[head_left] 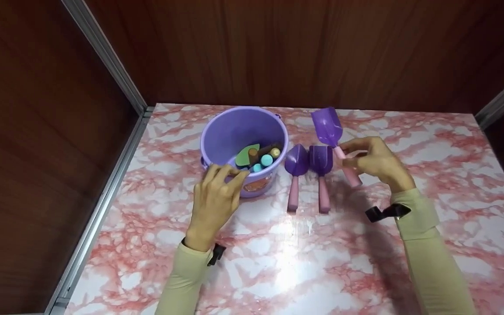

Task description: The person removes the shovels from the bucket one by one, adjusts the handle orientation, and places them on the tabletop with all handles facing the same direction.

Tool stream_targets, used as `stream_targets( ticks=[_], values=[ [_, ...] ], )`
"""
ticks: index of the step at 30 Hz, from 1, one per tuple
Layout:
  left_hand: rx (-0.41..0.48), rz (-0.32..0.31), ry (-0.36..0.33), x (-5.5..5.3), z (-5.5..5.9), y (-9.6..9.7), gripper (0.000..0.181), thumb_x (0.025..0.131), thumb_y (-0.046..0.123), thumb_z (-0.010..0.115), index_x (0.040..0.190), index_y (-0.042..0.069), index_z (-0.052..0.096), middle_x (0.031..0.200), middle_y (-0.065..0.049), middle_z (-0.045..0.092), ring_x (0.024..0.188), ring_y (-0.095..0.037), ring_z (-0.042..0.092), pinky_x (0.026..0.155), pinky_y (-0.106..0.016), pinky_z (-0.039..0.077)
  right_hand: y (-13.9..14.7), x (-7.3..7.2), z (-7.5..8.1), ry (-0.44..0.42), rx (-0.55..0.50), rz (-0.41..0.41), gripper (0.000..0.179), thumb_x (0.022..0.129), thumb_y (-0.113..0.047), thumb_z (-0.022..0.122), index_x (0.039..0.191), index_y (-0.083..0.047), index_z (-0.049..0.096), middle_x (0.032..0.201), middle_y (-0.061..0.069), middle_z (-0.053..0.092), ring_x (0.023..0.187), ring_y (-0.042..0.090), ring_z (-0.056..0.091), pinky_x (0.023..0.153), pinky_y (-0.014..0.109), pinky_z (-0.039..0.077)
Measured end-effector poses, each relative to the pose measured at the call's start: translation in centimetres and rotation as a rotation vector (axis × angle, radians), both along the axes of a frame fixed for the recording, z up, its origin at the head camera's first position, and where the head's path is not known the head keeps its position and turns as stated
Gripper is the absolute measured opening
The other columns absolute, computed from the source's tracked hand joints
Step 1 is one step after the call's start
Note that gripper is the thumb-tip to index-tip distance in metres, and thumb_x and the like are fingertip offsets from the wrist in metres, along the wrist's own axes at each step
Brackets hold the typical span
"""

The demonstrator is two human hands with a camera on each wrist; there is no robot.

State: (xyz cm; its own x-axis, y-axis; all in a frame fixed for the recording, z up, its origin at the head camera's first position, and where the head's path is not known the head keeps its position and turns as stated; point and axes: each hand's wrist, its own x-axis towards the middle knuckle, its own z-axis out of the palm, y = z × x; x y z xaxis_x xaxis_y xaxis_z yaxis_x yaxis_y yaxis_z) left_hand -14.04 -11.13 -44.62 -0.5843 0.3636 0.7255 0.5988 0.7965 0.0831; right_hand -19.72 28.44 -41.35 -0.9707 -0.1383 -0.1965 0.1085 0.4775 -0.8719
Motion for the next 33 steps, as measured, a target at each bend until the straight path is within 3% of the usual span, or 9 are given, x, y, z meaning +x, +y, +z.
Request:
stream_targets(
  ticks=[10, 13, 19, 27, 33],
  values=[
    [-0.007, 0.002, 0.005, -0.2, 0.2, 0.0, 0.018, 0.097, 0.012, 0.077, 0.112, 0.02, 0.082, 0.101, -0.002, 0.073, 0.095, -0.026, 0.066, 0.053, -0.039, 0.06, 1.6, 1.4, -2.8, -0.023, -0.076, -0.095, 0.052, 0.091, -0.006, 0.079, 0.139, 0.004, 0.065, 0.123, 0.011, 0.072, 0.086, 0.01, 0.074, 0.079, 0.035, 0.067],
    [-0.01, 0.004, -0.001, -0.1, 0.2, -0.1, 0.019, 0.097, 0.012, 0.077, 0.113, 0.019, 0.082, 0.102, -0.002, 0.073, 0.095, -0.026, 0.066, 0.054, -0.039, 0.061, 1.9, 1.8, -3.7, -0.017, -0.047, -0.112, 0.052, 0.09, -0.01, 0.081, 0.138, 0.003, 0.066, 0.128, 0.013, 0.074, 0.096, 0.01, 0.073, 0.083, 0.03, 0.065],
    [0.006, 0.002, -0.003, 0.0, 0.3, 0.1, 0.017, 0.097, 0.01, 0.076, 0.111, 0.019, 0.082, 0.101, -0.001, 0.072, 0.095, -0.026, 0.067, 0.052, -0.04, 0.06, 2.6, 2.1, -5.6, -0.026, 0.008, -0.149, 0.057, 0.091, -0.014, 0.08, 0.143, 0.002, 0.062, 0.144, 0.023, 0.063, 0.111, 0.015, 0.063, 0.089, 0.019, 0.057],
    [0.018, -0.002, -0.014, 0.0, 0.2, 0.1, 0.016, 0.099, 0.013, 0.074, 0.112, 0.019, 0.082, 0.101, -0.001, 0.072, 0.097, -0.026, 0.068, 0.055, -0.041, 0.061, 2.9, 2.1, -8.0, -0.032, 0.002, -0.195, 0.059, 0.092, -0.015, 0.081, 0.144, 0.007, 0.06, 0.137, 0.028, 0.064, 0.093, 0.005, 0.067, 0.082, 0.018, 0.06],
    [0.018, -0.002, -0.027, 0.1, 0.2, 0.0, 0.017, 0.099, 0.013, 0.074, 0.112, 0.019, 0.083, 0.102, -0.001, 0.073, 0.098, -0.026, 0.068, 0.056, -0.041, 0.061, 3.1, 2.2, -9.1, -0.1, -0.015, -0.224, 0.062, 0.092, -0.017, 0.083, 0.144, 0.008, 0.059, 0.13, 0.02, 0.068, 0.085, 0.005, 0.07, 0.077, 0.023, 0.063]
  ],
)
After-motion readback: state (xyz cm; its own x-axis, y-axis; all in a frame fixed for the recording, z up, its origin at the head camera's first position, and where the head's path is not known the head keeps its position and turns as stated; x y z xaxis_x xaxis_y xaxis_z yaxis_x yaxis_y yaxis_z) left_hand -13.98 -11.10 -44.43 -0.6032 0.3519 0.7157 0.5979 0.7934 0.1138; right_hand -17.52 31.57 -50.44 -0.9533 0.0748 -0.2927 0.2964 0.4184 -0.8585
